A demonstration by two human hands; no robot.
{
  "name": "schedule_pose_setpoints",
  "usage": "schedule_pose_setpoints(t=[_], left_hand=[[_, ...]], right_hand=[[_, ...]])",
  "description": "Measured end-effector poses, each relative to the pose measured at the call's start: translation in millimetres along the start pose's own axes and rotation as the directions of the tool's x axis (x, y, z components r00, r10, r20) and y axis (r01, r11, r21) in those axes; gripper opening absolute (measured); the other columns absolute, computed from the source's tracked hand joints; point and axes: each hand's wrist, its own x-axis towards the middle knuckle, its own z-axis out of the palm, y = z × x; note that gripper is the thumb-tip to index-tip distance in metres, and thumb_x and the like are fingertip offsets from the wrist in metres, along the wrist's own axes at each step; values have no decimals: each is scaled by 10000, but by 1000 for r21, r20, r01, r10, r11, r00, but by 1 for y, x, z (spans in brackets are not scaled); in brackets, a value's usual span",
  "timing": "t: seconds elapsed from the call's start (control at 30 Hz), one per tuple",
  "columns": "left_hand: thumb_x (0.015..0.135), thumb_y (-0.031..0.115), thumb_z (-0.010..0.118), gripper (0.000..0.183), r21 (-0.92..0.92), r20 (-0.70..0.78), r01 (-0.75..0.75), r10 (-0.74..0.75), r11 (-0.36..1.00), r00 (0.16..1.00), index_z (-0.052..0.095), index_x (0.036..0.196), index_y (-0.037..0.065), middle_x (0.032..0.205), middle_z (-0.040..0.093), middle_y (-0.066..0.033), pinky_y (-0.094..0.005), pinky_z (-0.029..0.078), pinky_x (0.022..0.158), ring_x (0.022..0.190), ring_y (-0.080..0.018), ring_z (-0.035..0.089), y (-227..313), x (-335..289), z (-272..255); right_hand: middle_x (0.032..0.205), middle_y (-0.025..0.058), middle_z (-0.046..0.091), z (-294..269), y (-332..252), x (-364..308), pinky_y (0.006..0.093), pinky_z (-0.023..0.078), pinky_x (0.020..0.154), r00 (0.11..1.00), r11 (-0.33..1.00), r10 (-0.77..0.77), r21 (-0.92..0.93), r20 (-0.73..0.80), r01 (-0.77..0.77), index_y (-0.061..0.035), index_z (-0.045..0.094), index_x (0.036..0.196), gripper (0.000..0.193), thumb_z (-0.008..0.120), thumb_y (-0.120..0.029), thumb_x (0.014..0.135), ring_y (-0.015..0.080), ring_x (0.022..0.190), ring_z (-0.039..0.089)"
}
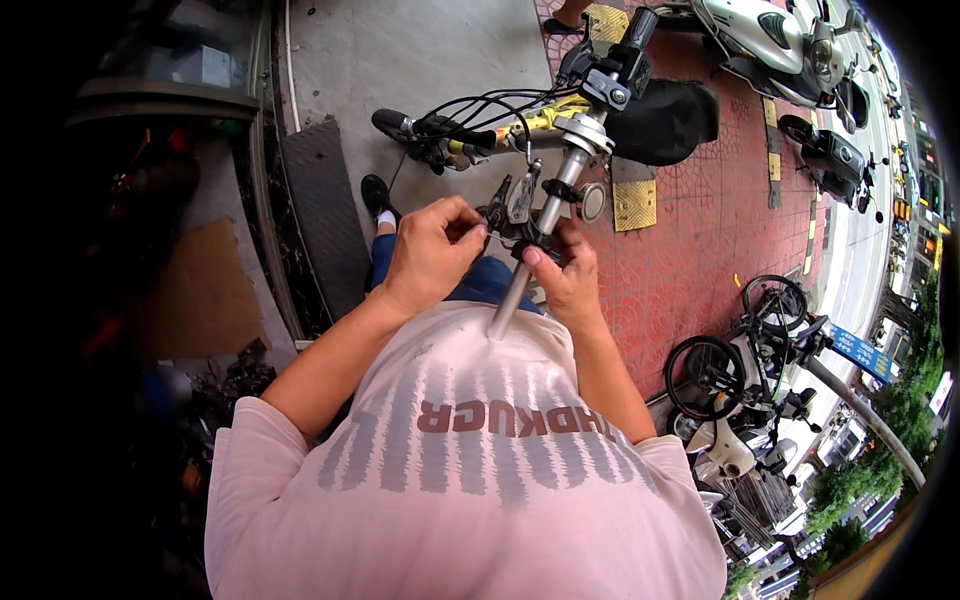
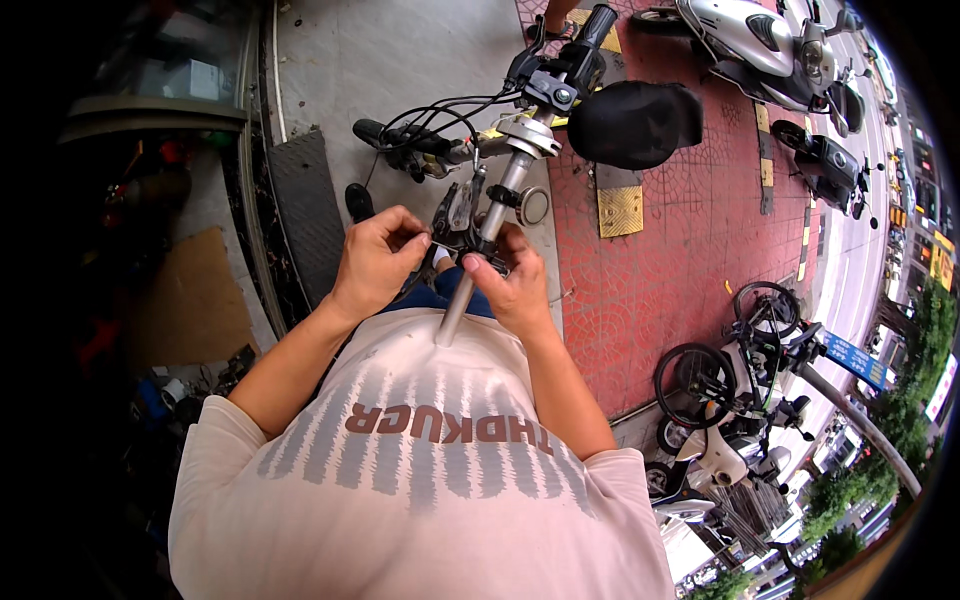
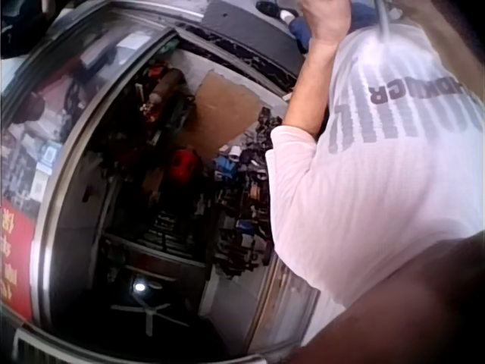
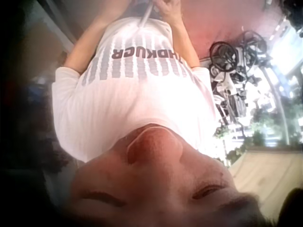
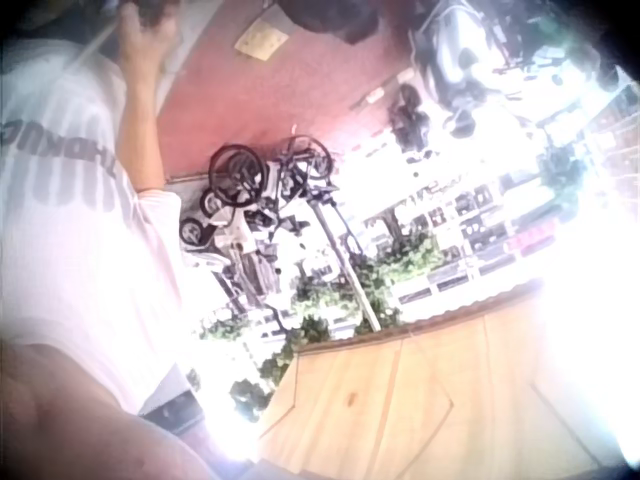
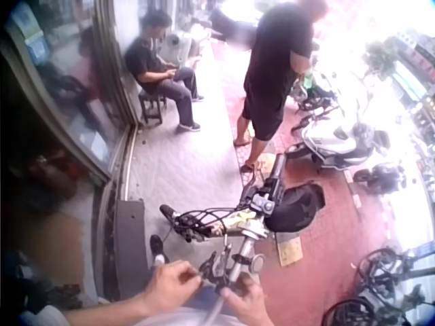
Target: The person repairs the wiring and components on a bicycle's handlebars using a pair of pliers and a zip tie.
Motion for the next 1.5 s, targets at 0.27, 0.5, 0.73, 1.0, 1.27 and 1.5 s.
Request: schedule_pose_setpoints(t=[0.27,0.5,0.73,1.0,1.27,1.5], left_hand=[[912,1,701,48,-418,224,455,-396,786,891,655,924,1,753,663,-59,-242,496,496,605,-116,624,-8,17,-4],[869,49,708,125,-286,65,213,-203,934,977,686,972,-18,862,714,-65,-272,534,638,750,-120,660,-12,17,5],[897,27,698,164,-306,167,308,-268,901,949,683,1044,-44,902,698,-82,-292,553,636,759,-150,671,-8,11,-5],[921,2,743,44,150,-63,-225,236,963,970,734,945,-34,829,676,-41,-270,515,629,701,-109,639,0,-5,1],[982,10,651,128,-570,146,348,-325,744,934,660,1101,-35,895,733,-143,-338,629,597,711,-216,720,-9,-4,-5],[968,19,682,119,-231,255,429,-372,873,893,676,1070,-41,865,738,-141,-332,615,651,719,-219,729,3,0,-22]], right_hand=[[990,36,680,2,-6,0,287,498,805,999,999,-33,-32,-12,33,26,648,1204,505,799,-331,880,115,873,588],[958,103,717,-3,1,3,303,536,789,994,991,-110,-69,14,111,55,639,1142,480,797,-322,889,143,847,652],[960,97,717,-2,1,4,302,534,804,994,995,-96,-37,47,97,63,634,1142,460,809,-275,883,138,859,649],[853,94,713,1,-11,-1,324,539,664,999,999,-42,-18,12,42,25,654,1071,437,813,-333,877,131,737,655],[947,220,727,-13,-17,-2,403,552,841,987,973,-158,-167,38,162,48,657,1178,590,793,-428,857,319,878,717],[902,170,727,-5,5,1,381,545,777,976,966,-217,-140,6,215,28,637,1099,501,805,-380,861,260,815,697]])
